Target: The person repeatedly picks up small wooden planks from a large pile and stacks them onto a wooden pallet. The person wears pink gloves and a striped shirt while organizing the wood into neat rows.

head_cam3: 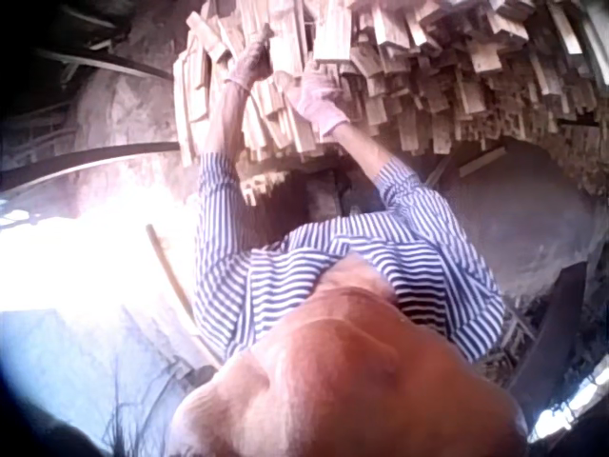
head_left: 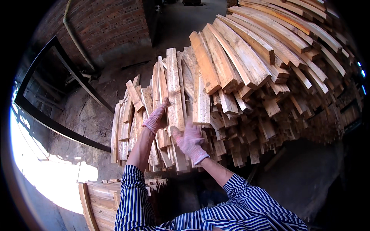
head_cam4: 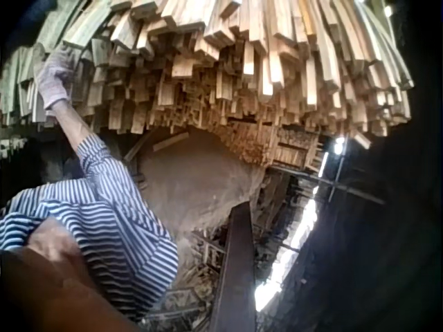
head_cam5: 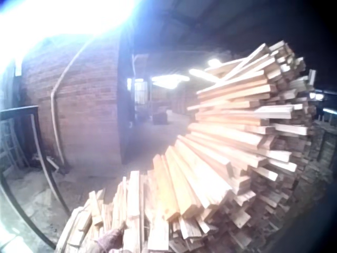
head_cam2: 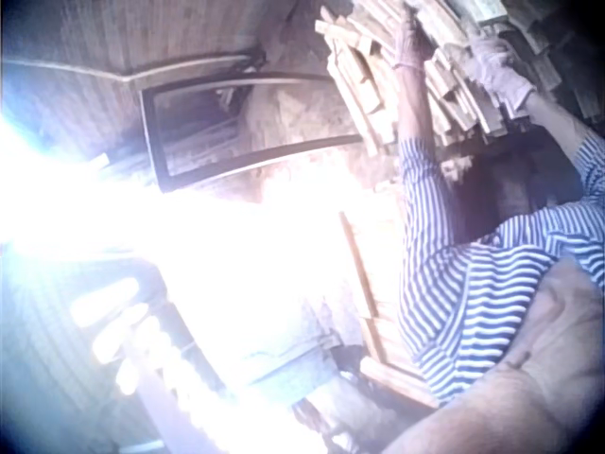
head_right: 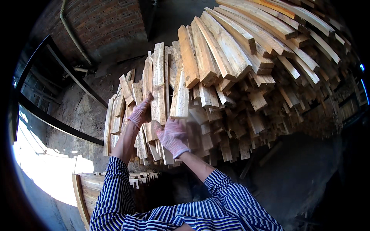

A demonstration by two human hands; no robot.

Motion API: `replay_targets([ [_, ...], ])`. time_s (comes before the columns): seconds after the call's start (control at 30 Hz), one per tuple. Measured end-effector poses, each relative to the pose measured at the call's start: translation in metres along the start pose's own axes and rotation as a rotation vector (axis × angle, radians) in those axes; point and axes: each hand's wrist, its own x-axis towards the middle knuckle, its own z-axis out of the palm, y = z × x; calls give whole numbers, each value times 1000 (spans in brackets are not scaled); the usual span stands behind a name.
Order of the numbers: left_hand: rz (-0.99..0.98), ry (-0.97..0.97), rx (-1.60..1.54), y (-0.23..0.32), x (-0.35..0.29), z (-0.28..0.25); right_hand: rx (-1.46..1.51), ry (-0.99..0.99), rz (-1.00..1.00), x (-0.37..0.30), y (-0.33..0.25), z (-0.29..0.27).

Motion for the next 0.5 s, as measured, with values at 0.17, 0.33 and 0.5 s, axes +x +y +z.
replay_targets([
  [0.17, 167, 70, -101, 13, -29, -33, -138, -193, -219, -32, -36, 9],
  [0.33, 75, 108, 103, -2, -14, -37, 341, 446, -358, 1, 61, 1],
  [0.5, 77, 82, 97, 4, -25, -18, 773, 501, -327, 33, 83, -34],
])
